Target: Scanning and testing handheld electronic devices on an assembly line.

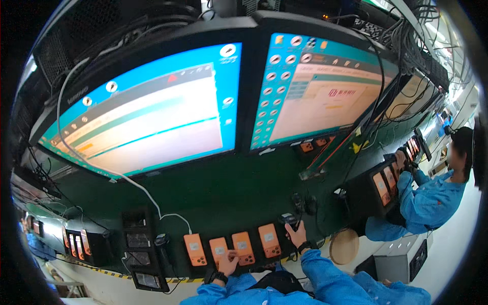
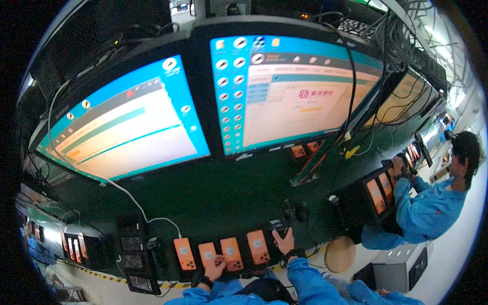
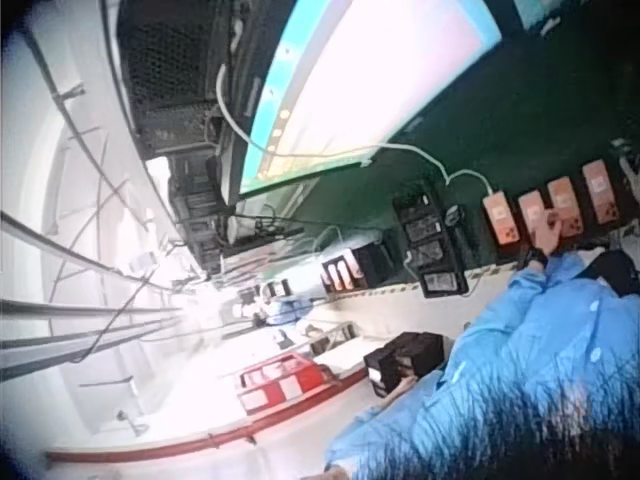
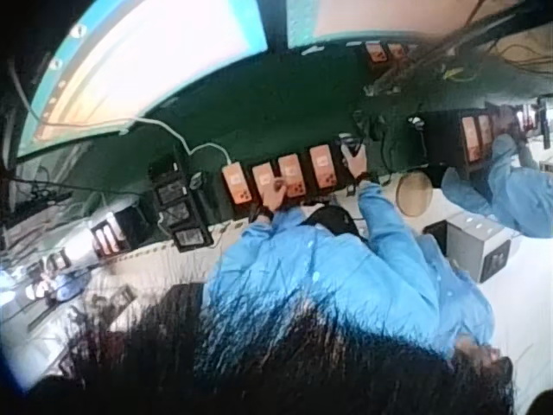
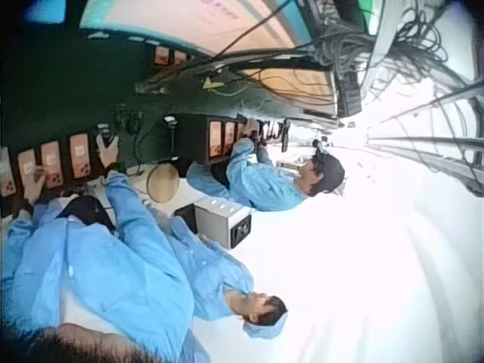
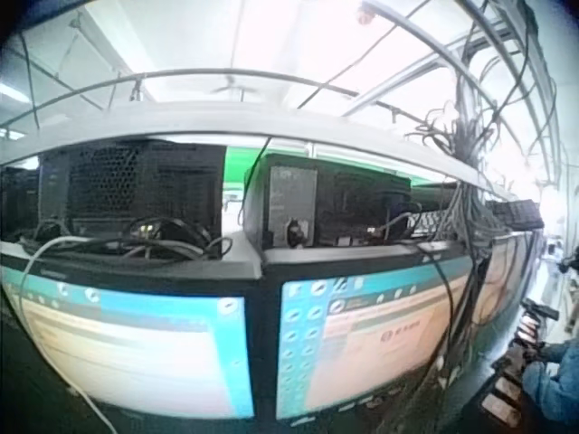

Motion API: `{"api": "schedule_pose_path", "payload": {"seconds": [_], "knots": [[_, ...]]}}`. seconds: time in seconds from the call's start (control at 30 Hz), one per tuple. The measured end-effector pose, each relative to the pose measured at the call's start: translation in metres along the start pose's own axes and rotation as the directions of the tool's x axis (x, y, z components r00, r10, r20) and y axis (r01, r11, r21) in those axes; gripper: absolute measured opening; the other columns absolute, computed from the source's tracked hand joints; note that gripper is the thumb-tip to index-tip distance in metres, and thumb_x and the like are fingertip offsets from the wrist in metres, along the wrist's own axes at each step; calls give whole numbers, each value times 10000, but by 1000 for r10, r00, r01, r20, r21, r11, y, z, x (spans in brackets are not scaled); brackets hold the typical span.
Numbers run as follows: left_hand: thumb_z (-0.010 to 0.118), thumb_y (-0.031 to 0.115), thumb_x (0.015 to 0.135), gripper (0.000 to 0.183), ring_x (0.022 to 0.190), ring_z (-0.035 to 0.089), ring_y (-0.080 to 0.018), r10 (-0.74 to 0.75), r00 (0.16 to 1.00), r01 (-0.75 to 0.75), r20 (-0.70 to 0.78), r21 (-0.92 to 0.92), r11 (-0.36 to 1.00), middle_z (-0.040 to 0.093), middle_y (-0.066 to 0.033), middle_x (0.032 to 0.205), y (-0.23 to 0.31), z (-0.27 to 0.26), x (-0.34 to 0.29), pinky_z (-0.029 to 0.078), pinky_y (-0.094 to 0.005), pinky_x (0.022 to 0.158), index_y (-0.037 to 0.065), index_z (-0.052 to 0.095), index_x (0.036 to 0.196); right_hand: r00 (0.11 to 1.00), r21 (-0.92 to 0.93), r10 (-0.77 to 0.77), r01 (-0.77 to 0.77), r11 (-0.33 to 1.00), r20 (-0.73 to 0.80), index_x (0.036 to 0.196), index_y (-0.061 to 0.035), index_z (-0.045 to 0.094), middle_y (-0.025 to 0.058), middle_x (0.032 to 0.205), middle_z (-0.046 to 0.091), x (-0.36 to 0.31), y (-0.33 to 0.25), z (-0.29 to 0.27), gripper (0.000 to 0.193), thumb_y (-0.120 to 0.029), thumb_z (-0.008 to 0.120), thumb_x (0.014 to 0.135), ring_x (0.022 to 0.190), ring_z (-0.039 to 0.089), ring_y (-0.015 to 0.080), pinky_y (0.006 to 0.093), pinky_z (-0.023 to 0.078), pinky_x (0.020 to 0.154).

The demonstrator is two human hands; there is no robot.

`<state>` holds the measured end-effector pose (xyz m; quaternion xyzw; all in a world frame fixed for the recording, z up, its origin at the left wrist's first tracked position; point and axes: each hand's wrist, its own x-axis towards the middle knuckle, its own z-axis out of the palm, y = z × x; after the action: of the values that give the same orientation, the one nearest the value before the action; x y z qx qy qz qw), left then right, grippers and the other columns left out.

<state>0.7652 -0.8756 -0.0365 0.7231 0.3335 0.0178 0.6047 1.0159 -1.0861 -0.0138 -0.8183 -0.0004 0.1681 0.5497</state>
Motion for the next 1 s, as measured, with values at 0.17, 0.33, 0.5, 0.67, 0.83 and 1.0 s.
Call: {"api": "schedule_pose_path", "payload": {"seconds": [0.17,0.33,0.5,0.67,0.83,1.0], "knots": [[618,92,774,371,770,579,-165,15,1000,-15,-4,28,1000,581,-115,948,16,0,16,482,-282,671,22,505,1121,932,-364,-354,358,860,82,1084,25,447,127,760,612,-35,-21,31,596,-388,714,747,559,590,192,302,479,527],[616,63,712,474,870,545,-263,157,987,-152,-29,135,979,477,-164,1065,0,4,17,490,-315,702,33,471,1162,892,88,147,-202,975,428,1189,19,381,101,817,629,-100,-72,67,540,-287,643,830,533,579,136,271,465,464],[576,37,715,440,983,485,-328,209,977,-203,-52,93,975,422,-184,1124,7,0,8,476,-354,790,32,462,1140,909,-91,224,-205,974,352,1074,23,434,114,847,619,-140,-48,89,482,-329,647,823,662,614,212,316,478,560],[599,89,757,429,966,501,-306,244,969,-238,-47,109,965,441,-190,1110,-24,15,17,483,-341,765,17,445,1152,981,-208,-12,53,977,194,1009,-23,390,77,779,602,-122,52,85,377,-235,646,831,504,569,140,273,450,431],[605,121,772,409,973,502,-302,252,964,-246,-81,85,966,464,-187,1083,-15,14,16,494,-316,741,0,453,1132,945,-109,160,-134,985,284,1009,-25,389,73,773,623,-131,-23,83,357,-212,638,837,503,571,132,260,444,413],[608,183,754,450,1067,485,-348,211,975,-207,-75,58,977,491,-218,1147,-22,22,24,442,-391,865,20,478,1153,994,-205,22,1,979,107,883,-29,413,99,765,577,-114,-59,60,420,-341,677,789,623,547,192,315,441,545]]}}
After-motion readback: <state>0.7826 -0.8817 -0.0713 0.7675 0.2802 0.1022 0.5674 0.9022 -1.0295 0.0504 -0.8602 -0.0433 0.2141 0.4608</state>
